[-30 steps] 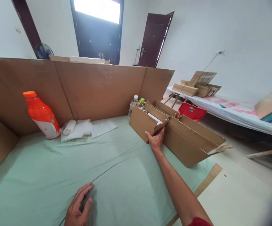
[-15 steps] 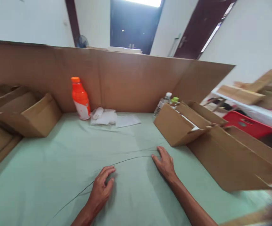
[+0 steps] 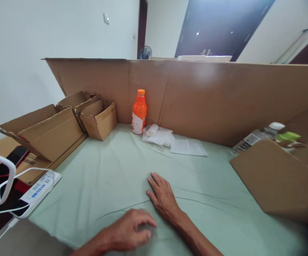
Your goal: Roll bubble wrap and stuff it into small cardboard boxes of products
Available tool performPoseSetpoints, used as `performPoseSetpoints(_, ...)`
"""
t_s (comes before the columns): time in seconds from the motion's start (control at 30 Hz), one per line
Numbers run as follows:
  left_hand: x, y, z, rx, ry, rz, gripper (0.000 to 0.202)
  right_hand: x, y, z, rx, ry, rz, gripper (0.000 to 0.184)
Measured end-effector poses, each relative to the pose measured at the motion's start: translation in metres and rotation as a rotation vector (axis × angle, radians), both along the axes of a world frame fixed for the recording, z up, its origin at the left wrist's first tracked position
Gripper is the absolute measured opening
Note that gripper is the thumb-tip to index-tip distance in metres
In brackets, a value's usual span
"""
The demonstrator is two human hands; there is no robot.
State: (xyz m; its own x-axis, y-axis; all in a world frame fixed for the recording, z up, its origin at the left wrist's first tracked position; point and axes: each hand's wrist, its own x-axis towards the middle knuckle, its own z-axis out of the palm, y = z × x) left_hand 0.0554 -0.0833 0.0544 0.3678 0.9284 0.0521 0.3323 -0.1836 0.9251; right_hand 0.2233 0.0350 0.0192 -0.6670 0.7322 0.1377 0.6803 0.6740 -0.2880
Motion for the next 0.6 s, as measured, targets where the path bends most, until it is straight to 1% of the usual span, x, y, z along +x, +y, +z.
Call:
performPoseSetpoints(0.03, -0.02, 0.012, 0.011, 0.056, 0.049, 0.086, 0.034, -0.007, 0.001, 0.0, 0.007, -0.012, 0.02, 0.048)
performPoseSetpoints(0.07, -0.042, 0.027, 0.023, 0.161, 0.116, 0.212, 0.034, -0.012, 0.001, 0.0, 0.018, -0.02, 0.038, 0.048)
performPoseSetpoints(0.1, -0.067, 0.045, 0.035, 0.286, 0.191, 0.366, 0.032, -0.015, 0.001, -0.001, 0.033, -0.023, 0.05, 0.049)
performPoseSetpoints(0.17, -0.116, 0.087, 0.06, 0.543, 0.353, 0.668, 0.033, -0.018, 0.0, -0.003, 0.062, -0.022, 0.06, 0.048)
performPoseSetpoints(0.2, -0.139, 0.11, 0.072, 0.634, 0.445, 0.782, 0.035, -0.018, 0.0, -0.005, 0.074, -0.02, 0.061, 0.048)
performPoseSetpoints(0.23, -0.161, 0.133, 0.082, 0.68, 0.546, 0.876, 0.041, -0.016, 0.001, -0.007, 0.083, -0.018, 0.062, 0.048)
performPoseSetpoints(0.27, -0.179, 0.155, 0.092, 0.672, 0.647, 0.952, 0.047, -0.015, 0.001, -0.009, 0.09, -0.018, 0.063, 0.048)
performPoseSetpoints(0.33, -0.207, 0.193, 0.105, 0.636, 0.695, 1.032, 0.058, -0.012, 0.003, -0.012, 0.1, -0.02, 0.068, 0.048)
performPoseSetpoints(0.37, -0.217, 0.207, 0.108, 0.604, 0.71, 1.054, 0.062, -0.011, 0.004, -0.014, 0.105, -0.019, 0.071, 0.048)
performPoseSetpoints(0.43, -0.228, 0.227, 0.11, 0.548, 0.723, 1.071, 0.064, -0.009, 0.005, -0.017, 0.124, -0.011, 0.078, 0.048)
performPoseSetpoints(0.5, -0.23, 0.231, 0.109, 0.517, 0.738, 1.061, 0.063, -0.008, 0.006, -0.021, 0.151, 0.01, 0.09, 0.048)
performPoseSetpoints(0.53, -0.228, 0.228, 0.107, 0.515, 0.743, 1.043, 0.062, -0.008, 0.007, -0.023, 0.167, 0.026, 0.096, 0.047)
performPoseSetpoints(0.6, -0.22, 0.211, 0.104, 0.534, 0.747, 0.985, 0.061, -0.006, 0.009, -0.027, 0.2, 0.074, 0.101, 0.046)
